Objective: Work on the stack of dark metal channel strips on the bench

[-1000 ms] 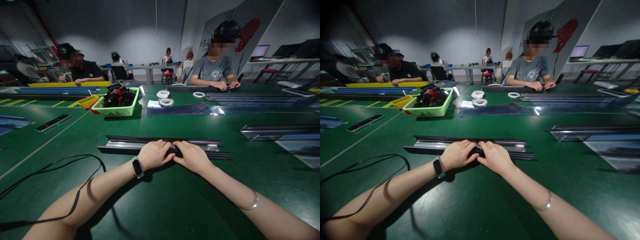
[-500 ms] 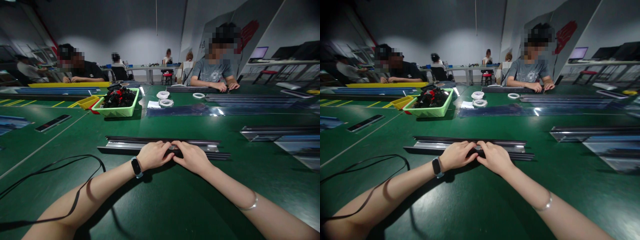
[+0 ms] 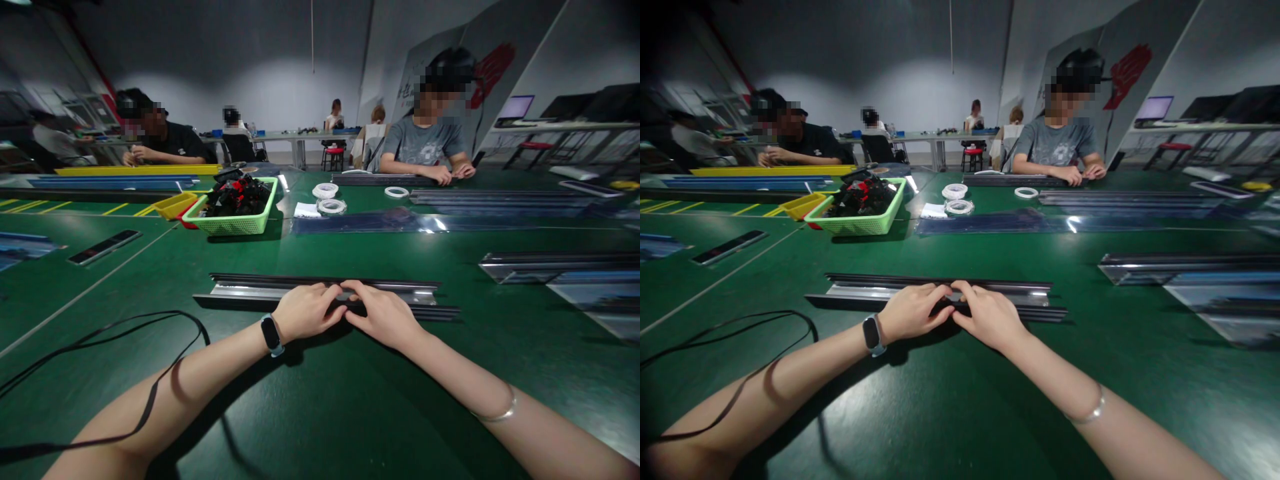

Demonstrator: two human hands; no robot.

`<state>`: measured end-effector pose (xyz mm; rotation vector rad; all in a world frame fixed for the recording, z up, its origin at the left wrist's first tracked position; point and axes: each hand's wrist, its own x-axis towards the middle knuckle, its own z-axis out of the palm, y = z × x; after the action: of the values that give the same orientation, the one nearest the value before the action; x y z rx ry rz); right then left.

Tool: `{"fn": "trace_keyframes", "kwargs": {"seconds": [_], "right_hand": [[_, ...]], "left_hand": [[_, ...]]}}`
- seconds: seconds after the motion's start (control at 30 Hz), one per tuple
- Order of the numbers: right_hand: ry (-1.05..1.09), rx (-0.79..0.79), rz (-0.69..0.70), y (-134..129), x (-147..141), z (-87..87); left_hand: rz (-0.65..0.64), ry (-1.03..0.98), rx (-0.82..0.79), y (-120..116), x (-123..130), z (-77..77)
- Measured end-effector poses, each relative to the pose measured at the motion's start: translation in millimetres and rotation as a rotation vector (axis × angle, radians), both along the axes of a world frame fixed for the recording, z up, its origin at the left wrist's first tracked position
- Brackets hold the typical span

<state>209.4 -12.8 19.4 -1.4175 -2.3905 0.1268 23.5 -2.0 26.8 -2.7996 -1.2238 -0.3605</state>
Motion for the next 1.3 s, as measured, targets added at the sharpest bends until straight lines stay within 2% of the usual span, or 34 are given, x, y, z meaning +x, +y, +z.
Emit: {"fn": "trace_keyframes", "kwargs": {"seconds": [0.63,1.3], "right_hand": [[0.062,-0.06,-0.032,0.2,1.5,0.9],[-0.016,0.017,0.015,0.6,1.5,-1.4]], "left_hand": [[-0.023,-0.019,0.019,2.4,-0.1,-1.9],[-0.065,-0.012,0.022,3.6,-0.9,0.0]]}}
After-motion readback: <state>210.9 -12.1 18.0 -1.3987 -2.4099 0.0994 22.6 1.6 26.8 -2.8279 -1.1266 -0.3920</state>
